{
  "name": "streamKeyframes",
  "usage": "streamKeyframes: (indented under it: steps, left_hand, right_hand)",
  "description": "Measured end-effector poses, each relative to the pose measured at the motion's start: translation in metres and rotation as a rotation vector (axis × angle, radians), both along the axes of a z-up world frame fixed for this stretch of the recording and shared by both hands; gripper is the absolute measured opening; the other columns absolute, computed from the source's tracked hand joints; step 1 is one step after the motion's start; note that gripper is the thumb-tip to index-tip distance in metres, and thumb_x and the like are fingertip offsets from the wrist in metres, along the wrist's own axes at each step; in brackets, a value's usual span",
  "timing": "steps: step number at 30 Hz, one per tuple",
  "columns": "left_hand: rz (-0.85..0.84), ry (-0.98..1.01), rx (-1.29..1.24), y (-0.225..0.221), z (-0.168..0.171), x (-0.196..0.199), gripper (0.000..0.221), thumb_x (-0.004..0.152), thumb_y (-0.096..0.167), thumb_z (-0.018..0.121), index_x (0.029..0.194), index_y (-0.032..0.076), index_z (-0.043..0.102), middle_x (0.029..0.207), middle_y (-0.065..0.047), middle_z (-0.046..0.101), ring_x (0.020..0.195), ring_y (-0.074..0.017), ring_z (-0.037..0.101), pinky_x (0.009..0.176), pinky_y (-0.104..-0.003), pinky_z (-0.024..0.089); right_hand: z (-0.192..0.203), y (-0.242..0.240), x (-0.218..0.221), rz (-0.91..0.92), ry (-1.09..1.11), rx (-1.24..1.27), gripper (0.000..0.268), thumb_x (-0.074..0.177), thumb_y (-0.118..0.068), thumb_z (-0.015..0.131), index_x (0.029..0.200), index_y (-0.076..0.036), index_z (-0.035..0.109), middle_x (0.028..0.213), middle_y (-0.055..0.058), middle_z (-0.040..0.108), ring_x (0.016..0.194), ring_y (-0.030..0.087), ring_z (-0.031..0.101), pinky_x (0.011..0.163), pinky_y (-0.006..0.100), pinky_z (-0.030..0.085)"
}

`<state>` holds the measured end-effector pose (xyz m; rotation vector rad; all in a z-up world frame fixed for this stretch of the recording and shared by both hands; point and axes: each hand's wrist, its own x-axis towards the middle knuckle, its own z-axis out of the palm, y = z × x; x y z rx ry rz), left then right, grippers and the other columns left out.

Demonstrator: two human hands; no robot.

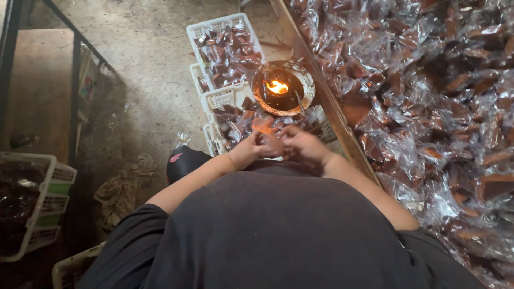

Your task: Sealing small plastic bags containing baked goods using a flame and organizing them into trays.

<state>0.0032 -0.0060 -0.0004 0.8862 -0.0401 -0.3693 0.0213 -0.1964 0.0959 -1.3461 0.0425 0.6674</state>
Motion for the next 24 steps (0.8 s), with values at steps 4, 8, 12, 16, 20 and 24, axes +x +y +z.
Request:
streamKeyframes:
  steps: [4, 8, 12, 16, 20, 24]
  left_hand:
    - [0.135, -0.016, 0.071, 0.012, -0.001, -0.001, 0.044, 0.079, -0.007, 0.082, 0.117, 0.003, 0.062, 0.098, -0.018, 0.075, 0.078, -0.0290, 0.075, 0.065, -0.046, 0.067]
    - [0.207, -0.083, 0.217, 0.028, 0.013, -0.007, 0.042, 0.079, 0.000, 0.086, 0.112, 0.001, 0.062, 0.083, -0.020, 0.073, 0.065, -0.0238, 0.073, 0.053, -0.036, 0.063]
    - [0.147, -0.079, 0.312, 0.029, -0.018, 0.002, 0.037, 0.081, 0.011, 0.089, 0.113, 0.004, 0.070, 0.093, -0.016, 0.078, 0.077, -0.0171, 0.076, 0.066, -0.031, 0.065]
    - [0.151, -0.133, 0.415, 0.032, -0.013, 0.003, 0.041, 0.080, 0.013, 0.090, 0.118, 0.009, 0.073, 0.097, -0.013, 0.079, 0.087, -0.0141, 0.074, 0.076, -0.030, 0.063]
    - [0.129, -0.106, 0.413, 0.032, -0.003, -0.002, 0.028, 0.082, 0.015, 0.089, 0.107, 0.008, 0.076, 0.090, -0.010, 0.077, 0.082, -0.0111, 0.069, 0.074, -0.028, 0.061]
    - [0.145, -0.069, 0.474, 0.027, 0.001, -0.003, 0.021, 0.082, 0.018, 0.089, 0.099, 0.011, 0.080, 0.082, -0.006, 0.077, 0.074, -0.0084, 0.066, 0.067, -0.024, 0.060]
  right_hand:
    - [0.013, 0.024, -0.013, 0.110, 0.131, 0.067, 0.039, 0.098, -0.024, 0.065, 0.135, -0.013, 0.063, 0.099, 0.017, 0.074, 0.085, 0.024, 0.074, 0.073, 0.032, 0.059]
    - [-0.060, 0.003, 0.014, 0.100, -0.297, 0.089, 0.054, 0.094, -0.023, 0.061, 0.145, -0.012, 0.048, 0.109, 0.011, 0.067, 0.093, 0.022, 0.072, 0.074, 0.034, 0.060]
    - [-0.056, -0.007, 0.027, -0.233, -0.560, -0.545, 0.007, 0.094, -0.035, 0.076, 0.097, -0.029, 0.079, 0.090, -0.007, 0.076, 0.088, 0.007, 0.069, 0.084, 0.024, 0.054]
    - [-0.046, -0.001, 0.026, -0.236, -0.710, -0.156, 0.042, 0.098, -0.017, 0.073, 0.135, -0.016, 0.052, 0.106, -0.003, 0.071, 0.098, 0.007, 0.066, 0.090, 0.026, 0.057]
    - [-0.024, 0.005, 0.014, -0.132, -0.693, -0.231, 0.050, 0.098, -0.007, 0.067, 0.144, -0.017, 0.053, 0.081, -0.003, 0.069, 0.077, 0.003, 0.062, 0.077, 0.020, 0.057]
    - [-0.047, 0.007, 0.028, 0.040, -0.522, -0.273, 0.045, 0.081, -0.013, 0.088, 0.123, -0.013, 0.071, 0.091, -0.002, 0.073, 0.080, 0.005, 0.067, 0.079, 0.027, 0.060]
